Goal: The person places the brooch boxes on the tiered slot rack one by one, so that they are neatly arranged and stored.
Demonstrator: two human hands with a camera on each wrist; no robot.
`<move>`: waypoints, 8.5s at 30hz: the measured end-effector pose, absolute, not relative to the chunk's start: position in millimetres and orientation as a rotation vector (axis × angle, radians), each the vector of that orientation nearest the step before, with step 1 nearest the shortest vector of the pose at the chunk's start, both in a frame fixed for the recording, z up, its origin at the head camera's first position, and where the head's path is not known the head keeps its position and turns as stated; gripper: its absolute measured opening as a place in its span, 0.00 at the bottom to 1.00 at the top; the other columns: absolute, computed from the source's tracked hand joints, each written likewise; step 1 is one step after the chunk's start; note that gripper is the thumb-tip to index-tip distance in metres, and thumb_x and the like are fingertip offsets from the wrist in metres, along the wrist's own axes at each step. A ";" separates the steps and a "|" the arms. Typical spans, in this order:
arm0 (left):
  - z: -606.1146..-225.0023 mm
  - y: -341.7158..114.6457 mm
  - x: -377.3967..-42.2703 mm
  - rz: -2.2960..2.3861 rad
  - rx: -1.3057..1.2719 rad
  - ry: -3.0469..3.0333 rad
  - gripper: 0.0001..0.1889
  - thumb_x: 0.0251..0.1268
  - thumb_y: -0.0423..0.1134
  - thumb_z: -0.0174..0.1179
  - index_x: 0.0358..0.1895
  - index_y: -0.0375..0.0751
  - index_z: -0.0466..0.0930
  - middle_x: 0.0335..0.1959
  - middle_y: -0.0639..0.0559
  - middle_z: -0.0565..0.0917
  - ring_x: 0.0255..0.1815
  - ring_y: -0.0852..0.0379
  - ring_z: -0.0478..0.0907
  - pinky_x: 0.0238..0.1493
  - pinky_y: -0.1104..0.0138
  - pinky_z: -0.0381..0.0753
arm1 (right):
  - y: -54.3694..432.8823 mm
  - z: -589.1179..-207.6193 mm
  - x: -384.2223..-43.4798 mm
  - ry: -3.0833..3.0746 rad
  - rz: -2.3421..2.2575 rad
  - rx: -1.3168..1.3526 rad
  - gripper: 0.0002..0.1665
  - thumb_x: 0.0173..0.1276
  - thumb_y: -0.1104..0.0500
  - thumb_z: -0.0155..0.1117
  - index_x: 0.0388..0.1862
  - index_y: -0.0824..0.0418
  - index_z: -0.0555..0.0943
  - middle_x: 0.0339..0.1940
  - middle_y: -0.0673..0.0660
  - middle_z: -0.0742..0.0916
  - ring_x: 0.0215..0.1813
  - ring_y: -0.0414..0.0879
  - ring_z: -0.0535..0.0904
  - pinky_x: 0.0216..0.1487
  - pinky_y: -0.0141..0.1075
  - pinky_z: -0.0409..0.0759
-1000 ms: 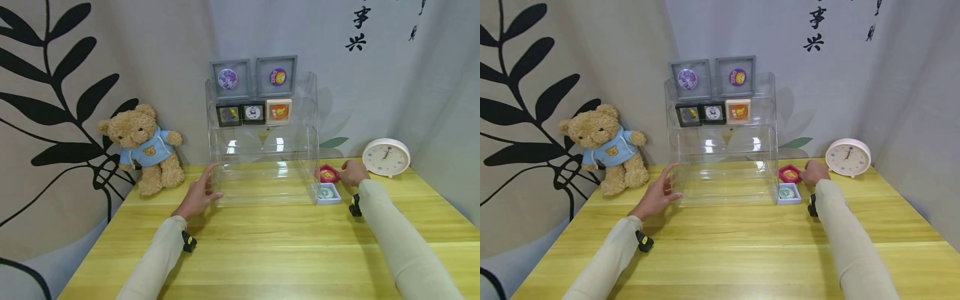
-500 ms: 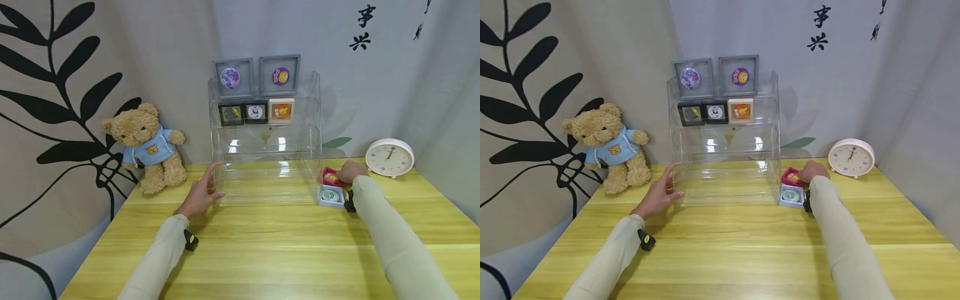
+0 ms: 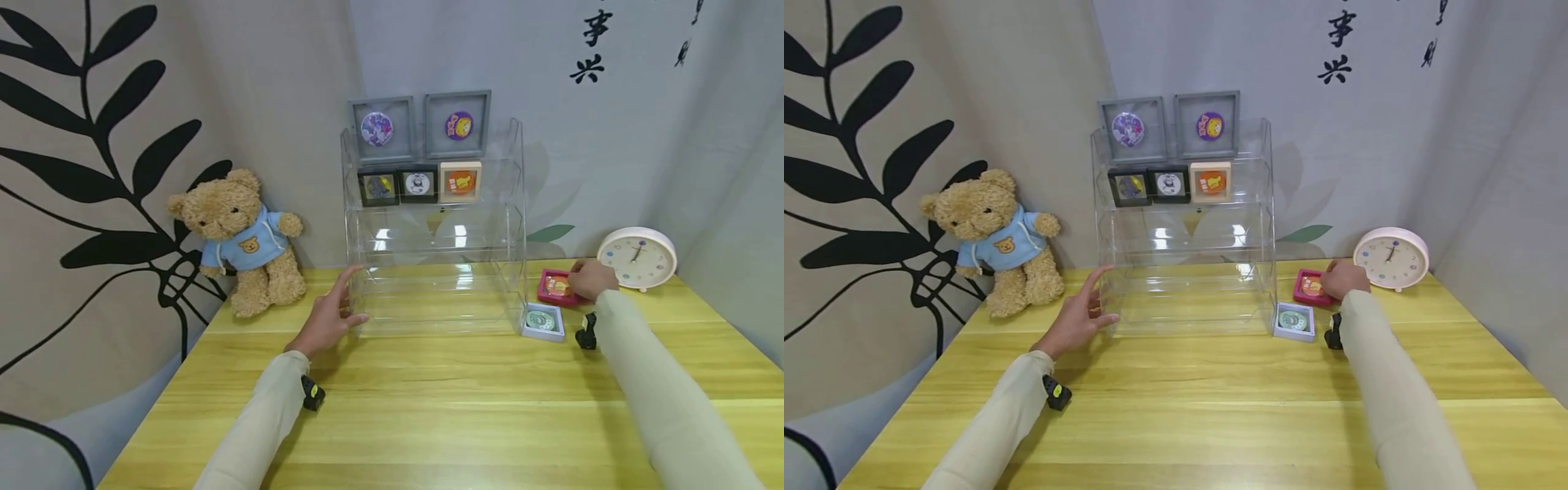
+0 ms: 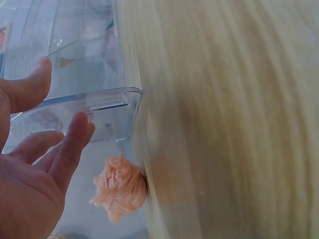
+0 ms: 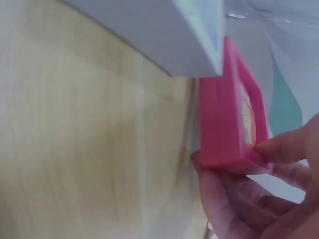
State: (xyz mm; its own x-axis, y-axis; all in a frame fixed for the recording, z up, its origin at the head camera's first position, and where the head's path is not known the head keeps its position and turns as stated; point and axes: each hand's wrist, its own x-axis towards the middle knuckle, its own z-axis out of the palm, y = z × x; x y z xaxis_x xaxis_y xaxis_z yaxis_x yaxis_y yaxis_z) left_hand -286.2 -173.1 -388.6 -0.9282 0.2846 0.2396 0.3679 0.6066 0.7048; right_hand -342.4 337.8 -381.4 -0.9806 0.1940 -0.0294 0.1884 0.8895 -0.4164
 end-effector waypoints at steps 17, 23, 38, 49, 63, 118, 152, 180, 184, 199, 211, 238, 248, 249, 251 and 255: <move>-388.5 -172.0 -285.4 -1.231 -0.557 -2.718 0.51 0.62 0.36 0.71 0.76 0.82 0.47 0.67 0.27 0.74 0.61 0.34 0.80 0.59 0.45 0.86 | 360.9 -365.3 -303.9 -2.463 1.979 -0.183 0.10 0.80 0.57 0.50 0.57 0.50 0.71 0.35 0.40 0.83 0.36 0.33 0.84 0.43 0.30 0.90; -388.6 -174.3 -284.9 -1.215 -0.561 -2.707 0.51 0.62 0.37 0.70 0.76 0.82 0.47 0.68 0.26 0.73 0.62 0.33 0.79 0.60 0.45 0.85 | 352.1 -343.7 -291.9 -2.231 2.189 0.006 0.11 0.78 0.58 0.56 0.56 0.52 0.72 0.36 0.40 0.86 0.38 0.36 0.86 0.40 0.29 0.90; -391.0 -175.0 -286.3 -1.235 -0.566 -2.706 0.51 0.62 0.36 0.70 0.76 0.83 0.47 0.69 0.26 0.72 0.63 0.32 0.79 0.59 0.45 0.85 | 322.8 -304.6 -275.3 -1.876 2.314 0.325 0.14 0.72 0.64 0.63 0.54 0.55 0.81 0.45 0.48 0.88 0.43 0.40 0.87 0.41 0.31 0.91; -389.6 -172.6 -285.6 -1.247 -0.563 -2.709 0.51 0.62 0.35 0.70 0.76 0.82 0.47 0.71 0.26 0.69 0.66 0.31 0.76 0.60 0.45 0.84 | 283.9 -269.4 -277.0 -2.164 1.948 0.358 0.21 0.69 0.59 0.68 0.59 0.59 0.77 0.47 0.47 0.85 0.45 0.37 0.87 0.44 0.30 0.90; -390.4 -172.9 -287.2 -1.235 -0.568 -2.698 0.51 0.61 0.36 0.71 0.76 0.80 0.48 0.63 0.26 0.77 0.58 0.34 0.82 0.57 0.47 0.87 | 203.5 -232.5 -308.3 -2.499 1.389 0.441 0.18 0.73 0.65 0.62 0.60 0.63 0.80 0.56 0.61 0.83 0.58 0.59 0.86 0.51 0.38 0.90; -388.2 -172.2 -287.5 -1.237 -0.579 -2.687 0.51 0.61 0.35 0.71 0.76 0.82 0.48 0.70 0.28 0.72 0.64 0.33 0.79 0.60 0.47 0.85 | 68.9 -279.7 -355.4 -2.437 1.381 0.460 0.18 0.65 0.66 0.70 0.53 0.53 0.87 0.49 0.57 0.90 0.53 0.50 0.86 0.53 0.42 0.88; -392.3 -174.3 -289.9 -1.249 -0.551 -2.700 0.52 0.63 0.35 0.70 0.75 0.86 0.46 0.73 0.28 0.68 0.68 0.33 0.75 0.61 0.45 0.84 | 177.3 -290.2 -275.0 -2.579 1.003 0.756 0.09 0.73 0.62 0.63 0.48 0.60 0.86 0.51 0.59 0.88 0.54 0.53 0.82 0.54 0.48 0.86; -389.2 -173.8 -287.9 -1.226 -0.566 -2.692 0.52 0.62 0.35 0.70 0.76 0.82 0.46 0.71 0.29 0.72 0.64 0.33 0.78 0.60 0.46 0.85 | 301.5 -366.6 -280.9 -2.875 0.725 0.521 0.07 0.68 0.65 0.65 0.43 0.64 0.86 0.39 0.59 0.90 0.45 0.53 0.85 0.47 0.49 0.83; -391.5 -175.2 -288.2 -1.227 -0.565 -2.692 0.52 0.63 0.35 0.69 0.76 0.83 0.45 0.71 0.29 0.71 0.65 0.33 0.78 0.60 0.45 0.85 | 307.3 -375.5 -288.6 -2.924 0.676 0.485 0.07 0.67 0.65 0.65 0.42 0.65 0.86 0.35 0.58 0.89 0.40 0.48 0.82 0.40 0.39 0.80; -391.4 -174.6 -285.7 -1.245 -0.560 -2.698 0.50 0.64 0.36 0.69 0.77 0.80 0.46 0.72 0.27 0.69 0.66 0.32 0.76 0.62 0.43 0.83 | 312.6 -392.5 -304.1 -3.109 0.644 0.357 0.10 0.67 0.62 0.63 0.41 0.67 0.86 0.37 0.62 0.89 0.38 0.50 0.81 0.41 0.44 0.82; -390.9 -174.3 -285.5 -1.285 -0.554 -2.709 0.51 0.64 0.36 0.69 0.77 0.82 0.45 0.73 0.28 0.68 0.66 0.32 0.76 0.63 0.44 0.83 | 314.8 -387.5 -297.0 -3.019 0.753 0.356 0.06 0.71 0.64 0.58 0.40 0.65 0.81 0.37 0.65 0.86 0.35 0.49 0.79 0.30 0.35 0.80; -393.3 -174.1 -288.4 -1.262 -0.548 -2.719 0.50 0.65 0.37 0.68 0.77 0.83 0.44 0.74 0.30 0.67 0.66 0.32 0.76 0.62 0.43 0.83 | 339.0 -338.6 -256.0 -2.186 2.470 0.500 0.17 0.80 0.66 0.49 0.54 0.54 0.82 0.46 0.51 0.90 0.44 0.46 0.90 0.44 0.37 0.92; -388.8 -171.9 -288.3 -1.287 -0.563 -2.705 0.50 0.65 0.36 0.68 0.77 0.82 0.45 0.74 0.31 0.68 0.65 0.32 0.77 0.61 0.45 0.84 | 318.7 -310.7 -251.0 -2.164 2.383 0.675 0.19 0.77 0.72 0.49 0.58 0.58 0.80 0.50 0.53 0.89 0.48 0.46 0.89 0.46 0.38 0.91; -389.0 -172.0 -288.3 -1.285 -0.565 -2.704 0.50 0.65 0.36 0.68 0.77 0.82 0.45 0.74 0.31 0.68 0.65 0.32 0.77 0.61 0.45 0.84 | 315.1 -308.0 -251.1 -2.187 2.353 0.671 0.19 0.76 0.72 0.51 0.58 0.58 0.80 0.50 0.52 0.89 0.48 0.46 0.89 0.46 0.38 0.91; -389.7 -172.4 -288.1 -1.283 -0.568 -2.705 0.50 0.65 0.36 0.68 0.77 0.81 0.45 0.74 0.31 0.68 0.65 0.31 0.77 0.61 0.44 0.84 | 307.1 -302.7 -252.4 -2.219 2.298 0.672 0.18 0.75 0.72 0.54 0.57 0.59 0.80 0.50 0.52 0.89 0.48 0.45 0.89 0.46 0.38 0.92; -391.2 -173.3 -287.3 -1.297 -0.563 -2.706 0.50 0.65 0.35 0.68 0.77 0.80 0.46 0.73 0.32 0.70 0.65 0.31 0.77 0.61 0.45 0.84 | 287.0 -290.9 -257.9 -2.318 2.141 0.642 0.14 0.73 0.69 0.60 0.55 0.61 0.80 0.48 0.50 0.90 0.47 0.44 0.89 0.45 0.38 0.92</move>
State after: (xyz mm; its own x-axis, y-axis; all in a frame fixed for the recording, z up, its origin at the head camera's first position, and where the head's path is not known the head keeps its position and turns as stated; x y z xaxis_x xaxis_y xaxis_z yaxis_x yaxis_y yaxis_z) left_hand -287.3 -173.3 -391.2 -0.9281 0.2888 0.2348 0.3639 0.5720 0.7351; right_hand -257.9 287.0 -290.9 -0.9175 -0.3389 0.2081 -0.2343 0.0377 -0.9714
